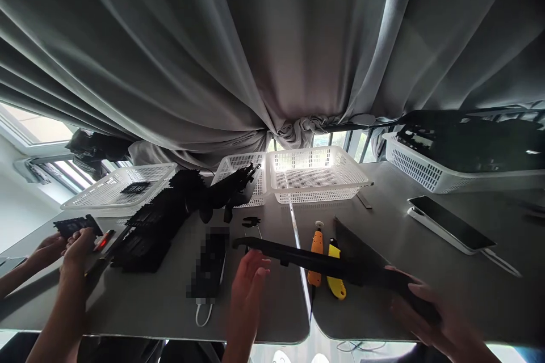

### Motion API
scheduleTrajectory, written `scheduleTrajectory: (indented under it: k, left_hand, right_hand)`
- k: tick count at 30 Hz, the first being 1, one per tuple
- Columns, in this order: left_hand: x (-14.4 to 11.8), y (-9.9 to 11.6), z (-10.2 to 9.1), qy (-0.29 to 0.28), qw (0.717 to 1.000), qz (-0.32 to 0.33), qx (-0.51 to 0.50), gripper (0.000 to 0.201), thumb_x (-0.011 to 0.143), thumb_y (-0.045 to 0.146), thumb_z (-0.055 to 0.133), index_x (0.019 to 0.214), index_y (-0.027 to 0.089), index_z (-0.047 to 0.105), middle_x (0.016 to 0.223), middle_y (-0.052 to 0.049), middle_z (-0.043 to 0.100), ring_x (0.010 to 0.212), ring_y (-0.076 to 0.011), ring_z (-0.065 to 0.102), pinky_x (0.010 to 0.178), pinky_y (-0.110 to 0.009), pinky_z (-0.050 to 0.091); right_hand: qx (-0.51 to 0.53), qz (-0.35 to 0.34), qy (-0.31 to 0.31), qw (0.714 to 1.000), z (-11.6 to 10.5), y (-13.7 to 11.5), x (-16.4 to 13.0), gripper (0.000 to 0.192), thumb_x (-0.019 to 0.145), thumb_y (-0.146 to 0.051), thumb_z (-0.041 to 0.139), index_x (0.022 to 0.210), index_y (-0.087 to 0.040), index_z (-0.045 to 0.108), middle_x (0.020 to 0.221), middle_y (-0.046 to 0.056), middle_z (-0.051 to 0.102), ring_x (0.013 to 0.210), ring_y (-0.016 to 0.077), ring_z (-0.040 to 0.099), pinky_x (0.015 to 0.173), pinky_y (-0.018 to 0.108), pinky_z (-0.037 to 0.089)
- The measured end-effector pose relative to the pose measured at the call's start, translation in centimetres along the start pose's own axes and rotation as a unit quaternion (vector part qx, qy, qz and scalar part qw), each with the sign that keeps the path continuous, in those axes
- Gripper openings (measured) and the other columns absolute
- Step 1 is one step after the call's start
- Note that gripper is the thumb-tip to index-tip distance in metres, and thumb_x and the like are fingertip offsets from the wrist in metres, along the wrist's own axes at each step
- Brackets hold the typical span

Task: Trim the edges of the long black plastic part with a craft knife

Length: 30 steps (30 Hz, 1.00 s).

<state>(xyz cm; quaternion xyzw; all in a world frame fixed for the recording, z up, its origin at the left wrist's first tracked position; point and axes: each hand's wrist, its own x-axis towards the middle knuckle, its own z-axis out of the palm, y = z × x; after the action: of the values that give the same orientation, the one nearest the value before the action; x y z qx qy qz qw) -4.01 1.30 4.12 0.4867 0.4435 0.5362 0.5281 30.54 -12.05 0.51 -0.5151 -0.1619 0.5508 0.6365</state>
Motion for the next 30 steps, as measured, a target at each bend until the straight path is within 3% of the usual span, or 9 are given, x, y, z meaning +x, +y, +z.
scheduleTrajectory:
  k: [5, 7, 10, 14, 17, 20, 24, 27, 30]
  left_hand:
    - [0.9, 0.4, -0.6, -0.014, 0.987, 0.101, 0.125, 0.060, 0.104, 0.051, 0.060, 0.160, 0.029, 0.055, 0.158, -0.014, 0.063, 0.141, -0.0357, 0.064, 0.116, -0.054, 0.053]
    - [1.5, -0.6, -1.2, -0.027, 0.956, 0.110, 0.271, 0.049, 0.106, 0.042, 0.056, 0.152, 0.028, 0.064, 0.160, -0.013, 0.061, 0.151, -0.0374, 0.054, 0.122, -0.059, 0.047]
    - [2.0, -2.7, -1.8, 0.007, 0.888, 0.135, 0.440, 0.050, 0.101, 0.034, 0.060, 0.148, 0.019, 0.066, 0.165, -0.018, 0.056, 0.159, -0.0449, 0.042, 0.122, -0.071, 0.043]
    - [2.2, -4.7, -1.4, -0.034, 0.836, 0.189, 0.513, 0.038, 0.103, 0.028, 0.057, 0.137, 0.020, 0.071, 0.160, -0.014, 0.060, 0.159, -0.0402, 0.043, 0.125, -0.066, 0.044]
    - [3.3, -4.3, -0.5, -0.033, 0.835, 0.204, 0.510, 0.034, 0.105, 0.026, 0.054, 0.134, 0.024, 0.070, 0.150, -0.013, 0.065, 0.153, -0.0370, 0.050, 0.119, -0.060, 0.050]
    - [5.8, -3.2, 0.4, -0.007, 0.831, 0.194, 0.521, 0.046, 0.101, 0.030, 0.063, 0.146, 0.022, 0.064, 0.158, -0.019, 0.056, 0.149, -0.0421, 0.051, 0.115, -0.063, 0.050]
    - [8.4, -2.7, 1.5, -0.039, 0.820, 0.197, 0.536, 0.030, 0.102, 0.021, 0.055, 0.124, 0.021, 0.075, 0.143, -0.017, 0.068, 0.135, -0.0392, 0.063, 0.115, -0.062, 0.050]
    - [7.9, -3.3, 1.9, -0.084, 0.830, 0.228, 0.501, 0.031, 0.101, 0.016, 0.051, 0.117, 0.024, 0.076, 0.133, -0.013, 0.073, 0.129, -0.0336, 0.068, 0.113, -0.056, 0.054]
    - [6.0, -4.0, 1.3, -0.110, 0.839, 0.251, 0.471, 0.033, 0.101, 0.017, 0.053, 0.123, 0.026, 0.075, 0.144, -0.010, 0.071, 0.140, -0.0322, 0.063, 0.119, -0.055, 0.050]
  right_hand:
    - [-0.020, -0.015, -0.015, 1.000, 2.0, -0.5, -0.1, 0.052, 0.069, -0.051, 0.099, 0.109, -0.028, 0.073, 0.060, -0.005, 0.057, 0.051, 0.0151, 0.055, 0.047, 0.026, 0.045]
    - [-0.017, -0.027, -0.015, 0.999, 2.3, -0.7, -0.4, 0.047, 0.072, -0.053, 0.097, 0.101, -0.028, 0.070, 0.060, -0.006, 0.054, 0.052, 0.0143, 0.051, 0.049, 0.027, 0.044]
    - [-0.002, -0.041, -0.022, 0.999, 2.6, -1.1, -0.8, 0.044, 0.080, -0.058, 0.091, 0.081, -0.025, 0.062, 0.056, -0.006, 0.046, 0.052, 0.0131, 0.045, 0.052, 0.028, 0.043]
    - [0.015, -0.051, -0.019, 0.998, 3.0, -1.5, -1.0, 0.057, 0.085, -0.058, 0.087, 0.063, -0.022, 0.048, 0.054, -0.005, 0.042, 0.053, 0.0120, 0.041, 0.057, 0.031, 0.042]
    - [0.030, -0.052, -0.030, 0.998, 3.0, -1.6, -1.0, 0.053, 0.084, -0.054, 0.089, 0.065, -0.022, 0.051, 0.054, -0.005, 0.042, 0.052, 0.0113, 0.039, 0.055, 0.030, 0.039]
    - [0.036, -0.051, -0.047, 0.997, 2.6, -1.6, -0.8, 0.053, 0.084, -0.052, 0.090, 0.064, -0.023, 0.052, 0.055, -0.005, 0.044, 0.052, 0.0117, 0.041, 0.055, 0.031, 0.040]
    - [0.024, -0.071, -0.067, 0.995, 1.5, -1.5, -0.6, 0.056, 0.081, -0.056, 0.093, 0.061, -0.025, 0.051, 0.055, -0.003, 0.047, 0.053, 0.0148, 0.047, 0.064, 0.038, 0.051]
    - [0.013, -0.072, -0.077, 0.994, 0.9, -1.4, -0.5, 0.052, 0.077, -0.057, 0.095, 0.065, -0.026, 0.055, 0.058, -0.002, 0.052, 0.055, 0.0176, 0.051, 0.067, 0.041, 0.053]
    - [0.001, -0.058, -0.077, 0.995, 0.9, -1.4, -0.4, 0.051, 0.078, -0.058, 0.093, 0.064, -0.028, 0.054, 0.055, -0.001, 0.050, 0.054, 0.0212, 0.051, 0.062, 0.044, 0.052]
